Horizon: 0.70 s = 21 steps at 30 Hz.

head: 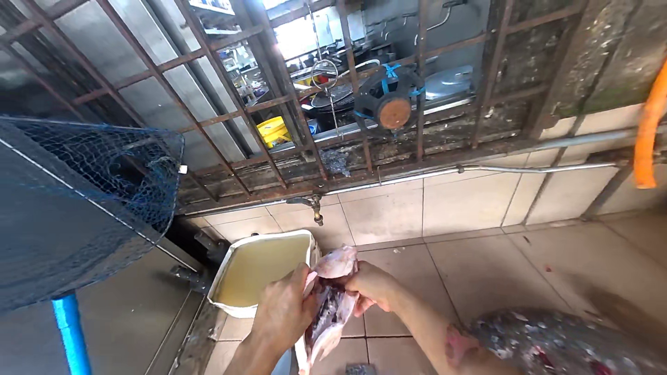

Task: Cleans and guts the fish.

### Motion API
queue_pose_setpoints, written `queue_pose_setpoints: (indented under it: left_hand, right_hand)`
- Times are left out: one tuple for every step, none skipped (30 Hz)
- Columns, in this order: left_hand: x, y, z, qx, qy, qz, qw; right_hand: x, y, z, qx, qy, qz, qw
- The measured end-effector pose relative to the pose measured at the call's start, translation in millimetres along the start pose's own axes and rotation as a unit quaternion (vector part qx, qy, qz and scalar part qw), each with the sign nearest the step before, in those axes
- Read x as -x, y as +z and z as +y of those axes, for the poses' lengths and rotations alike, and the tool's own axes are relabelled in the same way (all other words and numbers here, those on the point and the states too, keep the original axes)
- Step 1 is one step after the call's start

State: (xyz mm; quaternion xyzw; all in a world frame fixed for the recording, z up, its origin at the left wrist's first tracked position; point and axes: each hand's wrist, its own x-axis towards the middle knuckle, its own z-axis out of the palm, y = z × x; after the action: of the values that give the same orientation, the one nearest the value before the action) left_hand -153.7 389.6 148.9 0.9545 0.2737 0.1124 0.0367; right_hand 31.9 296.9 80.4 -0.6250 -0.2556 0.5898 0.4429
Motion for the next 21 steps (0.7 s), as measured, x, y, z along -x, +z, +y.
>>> queue_pose_setpoints:
  left_hand:
    - [2, 4, 1, 0.005, -0.015, 0.005, 1.0]
    - [4, 9, 2, 0.017, -0.033, 0.018, 0.999]
    - [5, 13, 4, 0.038, -0.058, 0.031, 0.997]
    - [7, 14, 5, 0.065, -0.094, 0.034, 0.993]
    - [7, 14, 7, 0.096, -0.136, 0.03, 0.986]
    - [10, 15, 9, 0.124, -0.173, 0.028, 0.977]
    - [13, 17, 11, 0.145, -0.205, 0.028, 0.968]
    - [17, 19, 13, 0.164, -0.229, 0.034, 0.959]
    - [18, 22, 15, 0.186, -0.248, 0.042, 0.95]
    - [17, 25, 17, 0.206, -0.265, 0.056, 0.94]
    - [19, 30, 20, 0.225, -0.281, 0.069, 0.93]
    - [21, 34, 23, 0.242, -0.294, 0.077, 0.922]
    - [21, 37, 26, 0.255, -0.3, 0.081, 0.916]
    - [21, 39, 30, 0.263, -0.301, 0.085, 0.913]
    - [21, 40, 34, 0.268, -0.299, 0.087, 0.912]
    - [21, 40, 38, 0.275, -0.298, 0.086, 0.91]
    - [22, 40, 43, 0.285, -0.299, 0.084, 0.907]
    - [22, 39, 48, 0.299, -0.298, 0.083, 0.903]
    - [22, 37, 52, 0.318, -0.299, 0.081, 0.896]
    - [22, 34, 54, 0.337, -0.301, 0.079, 0.888]
    - [23, 30, 55, 0.35, -0.303, 0.074, 0.883]
  right_hand:
    - [6, -2, -1, 0.023, -0.002, 0.0, 1.0]
    - [12, -5, -2, 0.05, -0.013, 0.006, 0.999]
    - [18, -10, 0, 0.076, -0.033, 0.023, 0.996]
    - [21, -19, 5, 0.099, -0.059, 0.052, 0.992]
    - [21, -32, 16, 0.138, -0.075, 0.096, 0.983]
    - [18, -48, 31, 0.223, -0.056, 0.144, 0.962]
    - [12, -63, 47, 0.322, -0.001, 0.171, 0.931]
    - [11, -71, 63, 0.366, 0.039, 0.182, 0.912]
    - [14, -73, 70, 0.357, 0.036, 0.202, 0.911]
    - [22, -69, 66, 0.325, -0.006, 0.236, 0.916]
    - [35, -54, 59, 0.284, -0.077, 0.277, 0.915]
    - [49, -31, 50, 0.266, -0.165, 0.318, 0.895]
    - [58, -7, 43, 0.286, -0.264, 0.359, 0.848]
    - [60, 14, 36, 0.33, -0.345, 0.388, 0.788]
    - [58, 30, 27, 0.389, -0.373, 0.393, 0.745]
    - [55, 41, 20, 0.447, -0.362, 0.381, 0.724]
    - [50, 46, 13, 0.485, -0.338, 0.366, 0.718]
    - [44, 46, 10, 0.496, -0.325, 0.357, 0.721]
    - [36, 42, 12, 0.486, -0.341, 0.359, 0.72]
    - [30, 37, 15, 0.47, -0.377, 0.361, 0.712]
    - [28, 33, 17, 0.455, -0.401, 0.348, 0.715]
